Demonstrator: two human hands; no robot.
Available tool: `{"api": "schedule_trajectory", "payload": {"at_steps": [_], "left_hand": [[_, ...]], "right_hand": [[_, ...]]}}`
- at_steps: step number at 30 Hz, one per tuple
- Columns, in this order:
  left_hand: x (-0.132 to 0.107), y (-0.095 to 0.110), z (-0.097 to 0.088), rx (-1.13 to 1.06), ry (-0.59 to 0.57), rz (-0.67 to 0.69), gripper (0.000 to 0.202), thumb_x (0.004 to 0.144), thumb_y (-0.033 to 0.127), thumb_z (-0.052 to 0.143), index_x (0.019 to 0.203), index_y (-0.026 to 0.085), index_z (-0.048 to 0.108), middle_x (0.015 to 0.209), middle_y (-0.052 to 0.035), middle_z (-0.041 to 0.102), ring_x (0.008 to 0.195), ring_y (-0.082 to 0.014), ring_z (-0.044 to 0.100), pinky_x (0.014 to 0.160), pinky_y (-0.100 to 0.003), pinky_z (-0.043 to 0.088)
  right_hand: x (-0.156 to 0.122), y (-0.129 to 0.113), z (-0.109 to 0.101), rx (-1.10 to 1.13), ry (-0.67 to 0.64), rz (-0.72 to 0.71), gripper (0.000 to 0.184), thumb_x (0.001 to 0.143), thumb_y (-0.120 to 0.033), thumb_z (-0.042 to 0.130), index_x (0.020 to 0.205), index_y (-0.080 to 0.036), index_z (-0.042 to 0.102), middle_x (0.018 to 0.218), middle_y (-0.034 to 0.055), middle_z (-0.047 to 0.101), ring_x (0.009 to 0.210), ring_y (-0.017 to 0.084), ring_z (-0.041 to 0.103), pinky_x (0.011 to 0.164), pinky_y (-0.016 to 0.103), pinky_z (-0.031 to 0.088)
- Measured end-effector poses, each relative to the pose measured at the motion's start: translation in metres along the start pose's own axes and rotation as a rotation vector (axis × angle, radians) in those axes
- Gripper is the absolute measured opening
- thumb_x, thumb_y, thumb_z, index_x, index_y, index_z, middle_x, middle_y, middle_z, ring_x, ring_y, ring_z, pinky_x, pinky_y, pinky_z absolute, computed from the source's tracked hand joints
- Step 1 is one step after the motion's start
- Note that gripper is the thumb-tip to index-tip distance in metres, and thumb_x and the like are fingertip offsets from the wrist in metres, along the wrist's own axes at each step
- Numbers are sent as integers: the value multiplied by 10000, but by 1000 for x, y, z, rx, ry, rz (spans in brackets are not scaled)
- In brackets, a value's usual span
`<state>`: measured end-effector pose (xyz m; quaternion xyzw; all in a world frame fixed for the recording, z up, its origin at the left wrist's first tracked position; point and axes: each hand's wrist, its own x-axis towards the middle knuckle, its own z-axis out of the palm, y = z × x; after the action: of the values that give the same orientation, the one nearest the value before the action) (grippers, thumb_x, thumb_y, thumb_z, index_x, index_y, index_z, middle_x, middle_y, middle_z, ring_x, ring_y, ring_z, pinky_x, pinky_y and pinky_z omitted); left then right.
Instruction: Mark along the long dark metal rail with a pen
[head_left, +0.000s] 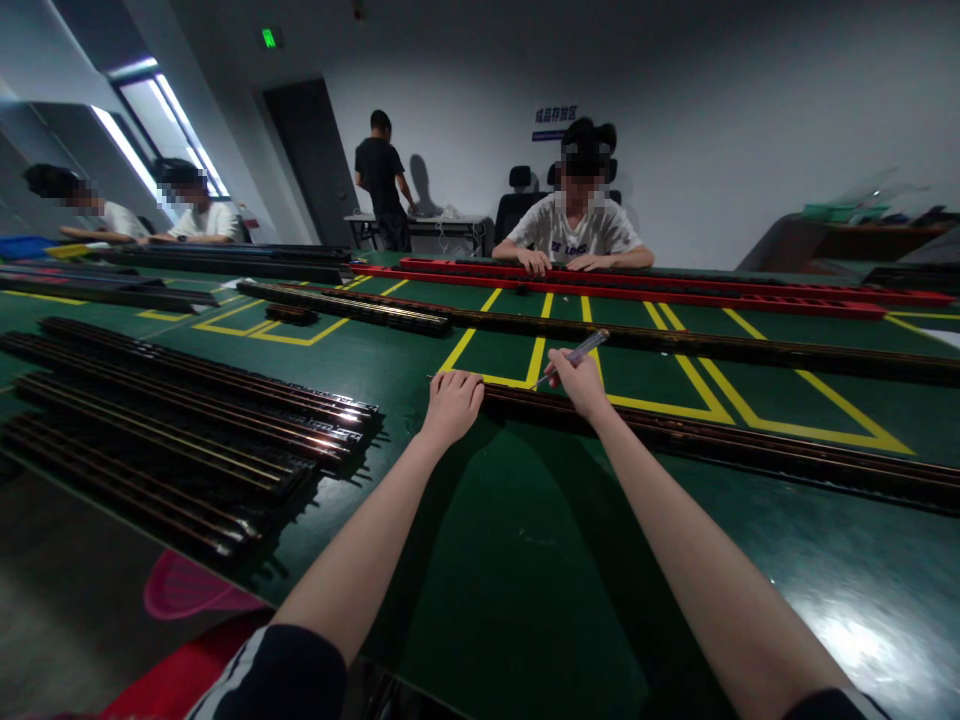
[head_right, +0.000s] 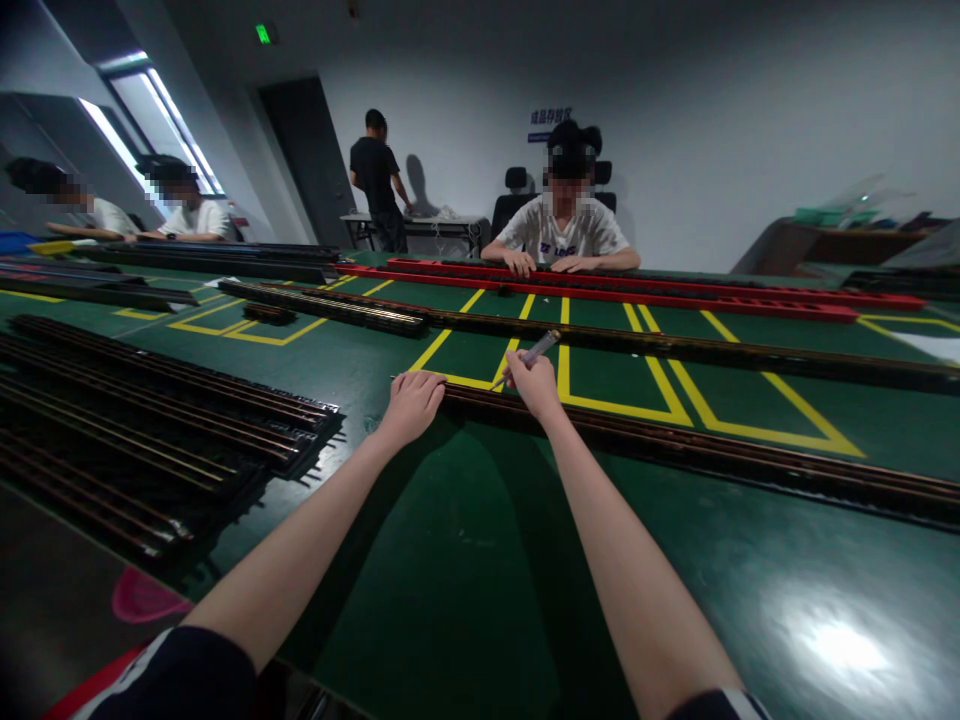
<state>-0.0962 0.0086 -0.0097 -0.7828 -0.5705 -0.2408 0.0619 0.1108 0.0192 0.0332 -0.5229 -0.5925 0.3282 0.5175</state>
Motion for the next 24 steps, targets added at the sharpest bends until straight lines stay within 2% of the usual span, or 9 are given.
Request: {"api": "schedule_trajectory", "payload": {"at_steps": [10, 24], "left_hand": [[0, 1, 0, 21, 18, 3, 377, 953, 311, 263, 1096, 226, 601, 1134, -70, 633, 1107, -220, 506, 1019, -408, 297], [-1, 2, -2, -2, 2, -1, 396, 957, 325, 240, 1100, 217, 594, 1136, -69, 628, 1103, -218, 508, 1019, -407, 304]], "right_hand": [[2, 1, 2, 3, 24, -8, 334, 813, -338, 510, 515, -190, 526, 444, -15, 488, 454, 113, 479, 568, 271, 437], [1, 3, 1, 24, 7, -21, 319, 816, -349, 518, 542, -188, 544, 480, -11, 513, 475, 114, 491, 579, 276, 440]]}}
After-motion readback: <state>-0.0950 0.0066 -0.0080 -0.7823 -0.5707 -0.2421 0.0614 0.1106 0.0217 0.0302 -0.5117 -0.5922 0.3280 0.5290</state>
